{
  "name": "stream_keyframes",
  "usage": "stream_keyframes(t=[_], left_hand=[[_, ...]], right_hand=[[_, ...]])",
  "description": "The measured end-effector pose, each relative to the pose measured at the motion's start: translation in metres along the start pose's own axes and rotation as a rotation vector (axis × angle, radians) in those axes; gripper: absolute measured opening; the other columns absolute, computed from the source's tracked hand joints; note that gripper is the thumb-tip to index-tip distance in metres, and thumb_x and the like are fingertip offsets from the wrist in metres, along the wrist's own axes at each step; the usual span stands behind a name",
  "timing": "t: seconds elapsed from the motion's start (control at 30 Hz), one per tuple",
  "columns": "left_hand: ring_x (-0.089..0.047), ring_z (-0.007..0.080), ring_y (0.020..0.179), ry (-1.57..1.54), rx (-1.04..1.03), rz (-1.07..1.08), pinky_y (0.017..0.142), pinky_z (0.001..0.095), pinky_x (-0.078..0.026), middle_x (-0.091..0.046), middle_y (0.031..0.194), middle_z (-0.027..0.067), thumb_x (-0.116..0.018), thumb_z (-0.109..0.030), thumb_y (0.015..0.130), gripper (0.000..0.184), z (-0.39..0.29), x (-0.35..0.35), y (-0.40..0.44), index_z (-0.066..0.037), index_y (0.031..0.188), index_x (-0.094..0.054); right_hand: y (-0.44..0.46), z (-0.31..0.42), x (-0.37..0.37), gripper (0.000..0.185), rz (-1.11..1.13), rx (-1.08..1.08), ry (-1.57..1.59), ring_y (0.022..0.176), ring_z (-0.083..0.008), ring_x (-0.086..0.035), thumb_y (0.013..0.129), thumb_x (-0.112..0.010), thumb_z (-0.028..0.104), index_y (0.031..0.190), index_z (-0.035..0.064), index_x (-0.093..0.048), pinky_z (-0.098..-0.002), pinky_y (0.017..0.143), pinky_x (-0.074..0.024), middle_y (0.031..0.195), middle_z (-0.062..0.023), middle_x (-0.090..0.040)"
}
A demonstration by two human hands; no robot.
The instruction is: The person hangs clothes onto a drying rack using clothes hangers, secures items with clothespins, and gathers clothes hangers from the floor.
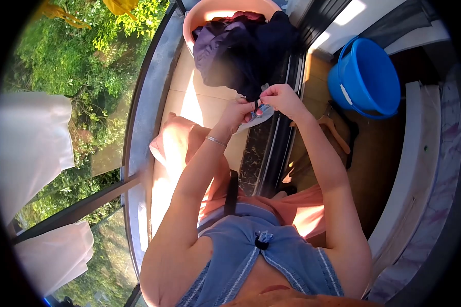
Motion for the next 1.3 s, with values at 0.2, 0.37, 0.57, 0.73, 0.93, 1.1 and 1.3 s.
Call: stream_keyframes(t=[0.2, 0.37, 0.57, 0.73, 0.93, 1.1, 1.3], left_hand=[[-0.040, 0.0043, 0.049, -0.288, 0.099, -0.086, 0.041, 0.0185, -0.029, -0.052, 0.065, -0.0012, -0.062, -0.027, 0.079, 0.024, 0.027, -0.020, 0.004, -0.007, 0.074, -0.051], [-0.045, 0.0039, 0.055, -0.738, 0.208, -0.070, 0.046, 0.0168, -0.034, -0.053, 0.072, -0.0028, -0.059, -0.021, 0.081, 0.011, 0.041, -0.037, 0.008, -0.011, 0.080, -0.053], [-0.056, 0.0116, 0.070, -0.875, -0.004, -0.107, 0.060, 0.0237, -0.046, -0.057, 0.075, 0.0014, -0.054, -0.013, 0.081, 0.008, 0.025, -0.034, 0.015, -0.006, 0.084, -0.056], [-0.056, 0.0166, 0.083, -0.746, -0.031, -0.144, 0.075, 0.0295, -0.046, -0.057, 0.083, 0.0048, -0.052, -0.013, 0.082, 0.010, 0.019, -0.029, 0.002, -0.004, 0.087, -0.055], [-0.056, 0.0180, 0.088, -0.587, -0.080, -0.309, 0.078, 0.0303, -0.043, -0.058, 0.085, 0.0065, -0.053, -0.016, 0.084, 0.010, 0.023, -0.001, -0.027, -0.006, 0.086, -0.052], [-0.055, 0.0132, 0.079, -0.388, -0.079, -0.342, 0.068, 0.0250, -0.041, -0.058, 0.080, 0.0034, -0.055, -0.017, 0.084, 0.010, 0.021, 0.012, -0.036, -0.007, 0.085, -0.052], [-0.052, 0.0055, 0.071, -0.259, -0.114, -0.343, 0.064, 0.0186, -0.038, -0.057, 0.076, 0.0001, -0.057, -0.016, 0.082, 0.009, 0.017, 0.018, -0.045, -0.008, 0.084, -0.054]], right_hand=[[-0.012, -0.024, 0.004, 0.010, -0.244, 0.152, 0.134, 0.061, -0.0121, -0.057, 0.075, -0.061, 0.005, 0.079, -0.0050, -0.061, -0.0240, 0.059, -0.0446, 0.067, -0.0058, -0.060], [-0.020, -0.017, 0.012, 0.008, -0.424, 0.298, -0.009, 0.061, -0.0154, -0.059, 0.074, -0.063, 0.006, 0.078, -0.0010, -0.061, -0.0246, 0.058, -0.0453, 0.067, -0.0096, -0.061], [-0.050, 0.030, 0.005, 0.010, -0.568, 0.644, -0.487, 0.084, -0.0209, -0.055, 0.063, -0.066, 0.009, 0.071, 0.0051, -0.062, -0.0337, 0.072, -0.0421, 0.086, -0.0035, -0.056], [-0.040, 0.032, 0.004, 0.009, -0.593, 0.647, -0.577, 0.089, -0.0212, -0.052, 0.059, -0.065, 0.009, 0.067, 0.0071, -0.060, -0.0361, 0.075, -0.0399, 0.089, -0.0025, -0.054], [0.007, -0.004, -0.007, 0.019, -0.012, 0.279, -0.020, 0.075, -0.0178, -0.058, 0.068, -0.065, 0.017, 0.076, 0.0006, -0.064, -0.0291, 0.068, -0.0444, 0.081, -0.0091, -0.060], [0.046, -0.034, -0.028, 0.028, 0.162, -0.262, -0.225, 0.061, -0.0127, -0.053, 0.073, -0.063, 0.026, 0.074, -0.0025, -0.063, -0.0240, 0.057, -0.0403, 0.063, -0.0071, -0.059], [0.080, -0.022, -0.044, 0.026, 0.060, -0.073, -0.171, 0.053, -0.0177, -0.055, 0.068, -0.065, 0.020, 0.063, -0.0045, -0.059, -0.0287, 0.053, -0.0420, 0.059, -0.0125, -0.057]])
Point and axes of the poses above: each hand's wrist, its own y-axis towards the middle knuckle, its own x-axis out of the back of the hand, z = x × y, the point moved 9 cm from there along y, towards the middle knuckle
